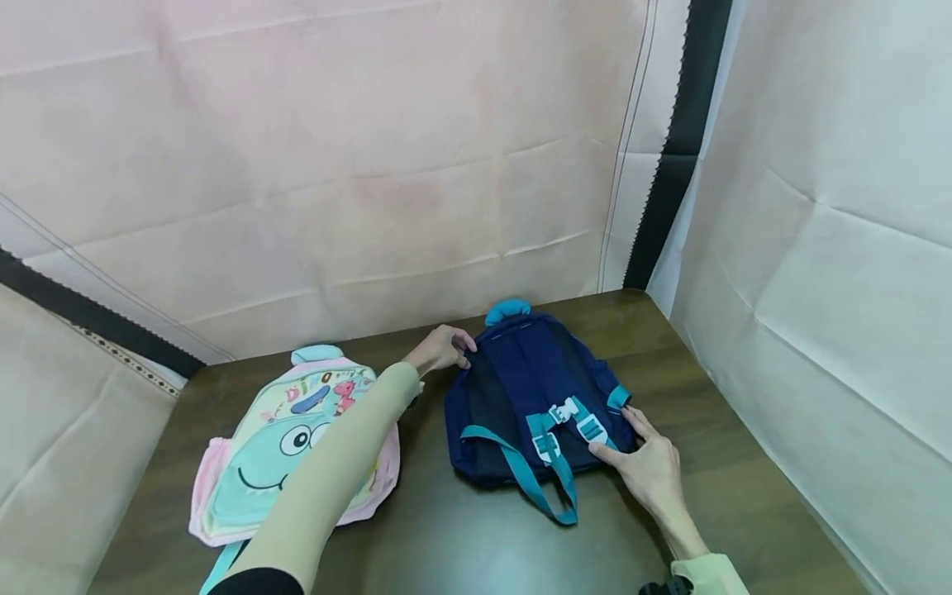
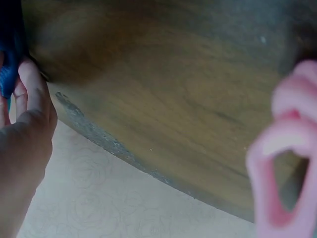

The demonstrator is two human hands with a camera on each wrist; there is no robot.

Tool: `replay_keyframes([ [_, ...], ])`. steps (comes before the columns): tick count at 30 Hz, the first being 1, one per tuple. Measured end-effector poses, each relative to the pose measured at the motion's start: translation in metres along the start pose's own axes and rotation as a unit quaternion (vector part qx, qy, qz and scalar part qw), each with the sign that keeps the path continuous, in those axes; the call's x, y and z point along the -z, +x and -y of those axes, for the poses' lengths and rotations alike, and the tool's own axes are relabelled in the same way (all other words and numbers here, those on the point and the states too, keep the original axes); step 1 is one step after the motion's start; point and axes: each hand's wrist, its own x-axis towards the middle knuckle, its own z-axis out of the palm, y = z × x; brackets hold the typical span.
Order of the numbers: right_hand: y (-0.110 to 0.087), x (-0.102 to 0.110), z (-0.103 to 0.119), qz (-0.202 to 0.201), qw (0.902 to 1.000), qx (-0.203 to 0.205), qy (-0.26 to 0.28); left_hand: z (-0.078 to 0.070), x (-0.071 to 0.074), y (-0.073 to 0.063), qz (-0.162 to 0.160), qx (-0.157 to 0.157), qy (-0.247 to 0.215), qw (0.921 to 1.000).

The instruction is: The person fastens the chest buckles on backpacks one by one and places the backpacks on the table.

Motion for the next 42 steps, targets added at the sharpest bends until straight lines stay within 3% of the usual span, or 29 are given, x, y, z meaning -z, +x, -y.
replay_keyframes([
  [8, -0.004, 0.002, -0.001, -0.002, 0.9999, -0.012, -0.003, -0.003, -0.005, -0.004, -0.013, 0.010, 0.009, 0.9998],
  [13, -0.010, -0.001, 0.000, -0.012, 0.9997, -0.020, 0.001, -0.002, -0.008, -0.009, -0.021, -0.013, 0.024, 0.9994],
  [22, -0.014, 0.000, 0.015, -0.010, 0.9987, 0.033, -0.036, -0.009, -0.002, -0.028, -0.034, -0.038, 0.055, 0.9972],
  [27, -0.021, 0.002, 0.031, -0.069, 0.9946, 0.074, -0.022, -0.026, 0.000, -0.042, -0.086, -0.032, 0.071, 0.9933],
  [30, -0.023, 0.004, 0.042, -0.124, 0.9853, 0.117, -0.009, -0.042, -0.002, -0.051, -0.112, -0.041, 0.059, 0.9911],
  [32, -0.022, 0.005, 0.049, -0.142, 0.9781, 0.152, -0.011, -0.053, -0.006, -0.058, -0.112, -0.059, 0.061, 0.9901],
  [37, -0.015, 0.006, 0.064, -0.109, 0.9690, 0.218, -0.041, -0.079, -0.022, -0.082, -0.078, -0.106, 0.078, 0.9882],
  [42, -0.001, 0.002, 0.079, -0.066, 0.9617, 0.257, -0.070, -0.097, -0.048, -0.101, -0.056, -0.125, 0.089, 0.9866],
])
